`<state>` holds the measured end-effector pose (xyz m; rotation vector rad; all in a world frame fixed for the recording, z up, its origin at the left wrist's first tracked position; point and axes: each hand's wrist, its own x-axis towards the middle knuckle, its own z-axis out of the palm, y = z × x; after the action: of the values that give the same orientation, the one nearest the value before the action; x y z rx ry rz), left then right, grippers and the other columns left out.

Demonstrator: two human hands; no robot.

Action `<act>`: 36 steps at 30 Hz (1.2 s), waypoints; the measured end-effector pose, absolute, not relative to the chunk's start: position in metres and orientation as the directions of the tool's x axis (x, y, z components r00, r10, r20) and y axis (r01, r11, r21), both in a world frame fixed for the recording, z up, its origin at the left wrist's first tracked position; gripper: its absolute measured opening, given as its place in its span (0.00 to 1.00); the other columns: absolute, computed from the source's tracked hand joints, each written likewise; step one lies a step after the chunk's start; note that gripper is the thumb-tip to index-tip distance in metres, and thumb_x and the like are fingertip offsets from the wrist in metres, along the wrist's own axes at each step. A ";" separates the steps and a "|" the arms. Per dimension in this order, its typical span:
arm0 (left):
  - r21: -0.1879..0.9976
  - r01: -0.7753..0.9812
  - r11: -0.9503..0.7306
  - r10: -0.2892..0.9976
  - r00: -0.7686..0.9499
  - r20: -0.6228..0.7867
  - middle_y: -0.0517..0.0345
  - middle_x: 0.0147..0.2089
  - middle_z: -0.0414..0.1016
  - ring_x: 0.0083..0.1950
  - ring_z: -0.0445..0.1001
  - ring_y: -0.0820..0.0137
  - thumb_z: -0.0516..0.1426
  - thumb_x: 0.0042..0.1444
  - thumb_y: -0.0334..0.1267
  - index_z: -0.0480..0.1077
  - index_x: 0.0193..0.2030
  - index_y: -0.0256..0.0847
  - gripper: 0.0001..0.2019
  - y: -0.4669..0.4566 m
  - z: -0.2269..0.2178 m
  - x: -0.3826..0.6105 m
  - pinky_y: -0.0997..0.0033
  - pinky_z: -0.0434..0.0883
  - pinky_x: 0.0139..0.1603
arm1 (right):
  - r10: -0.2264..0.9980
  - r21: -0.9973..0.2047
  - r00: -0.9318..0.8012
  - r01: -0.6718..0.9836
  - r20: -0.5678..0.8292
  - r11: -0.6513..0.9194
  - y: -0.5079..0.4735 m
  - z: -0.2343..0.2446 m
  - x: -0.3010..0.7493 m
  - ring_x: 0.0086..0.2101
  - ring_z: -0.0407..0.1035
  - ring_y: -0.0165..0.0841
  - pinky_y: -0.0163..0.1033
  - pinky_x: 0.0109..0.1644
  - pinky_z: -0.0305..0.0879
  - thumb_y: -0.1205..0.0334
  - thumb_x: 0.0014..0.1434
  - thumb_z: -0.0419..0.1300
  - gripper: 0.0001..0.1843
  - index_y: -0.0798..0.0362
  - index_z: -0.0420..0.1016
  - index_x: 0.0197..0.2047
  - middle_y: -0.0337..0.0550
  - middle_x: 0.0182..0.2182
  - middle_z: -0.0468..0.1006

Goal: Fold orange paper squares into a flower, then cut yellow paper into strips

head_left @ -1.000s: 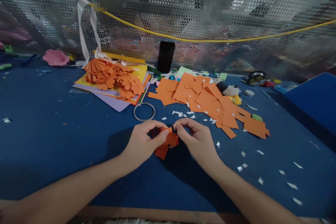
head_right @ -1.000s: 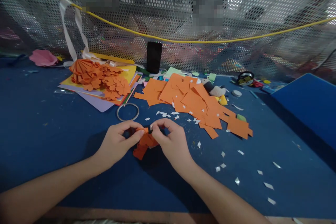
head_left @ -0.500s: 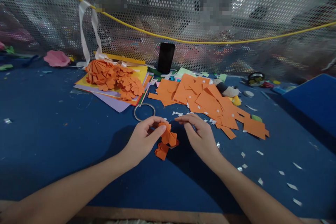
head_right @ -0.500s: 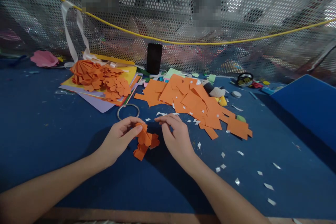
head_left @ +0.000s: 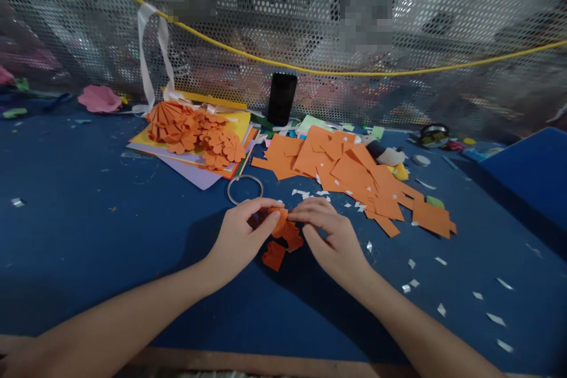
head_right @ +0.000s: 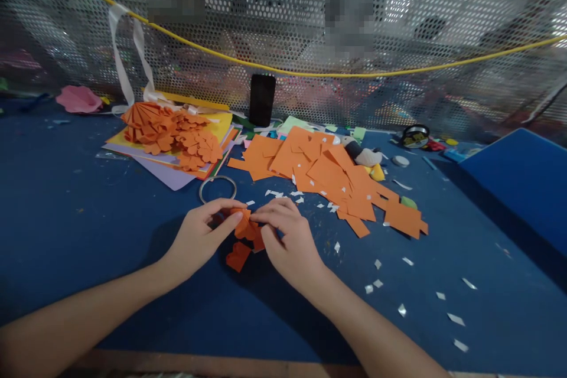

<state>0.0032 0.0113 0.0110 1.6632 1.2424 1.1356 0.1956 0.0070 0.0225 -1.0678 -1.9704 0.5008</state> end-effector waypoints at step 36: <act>0.999 0.038 -0.002 0.999 0.050 0.000 0.52 0.48 0.71 0.36 0.76 0.69 0.57 0.64 0.50 0.61 0.61 0.43 0.23 0.024 0.002 -0.005 0.75 0.76 0.22 | 0.864 -0.394 -0.489 0.775 0.121 0.494 0.015 0.023 0.209 0.37 0.70 0.40 0.45 0.42 0.67 0.62 0.49 0.73 0.09 0.50 0.79 0.34 0.43 0.35 0.78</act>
<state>-0.0047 0.0242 0.0023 1.2610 1.1991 1.1548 0.2092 0.0150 0.0234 -1.3814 -2.4392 0.4148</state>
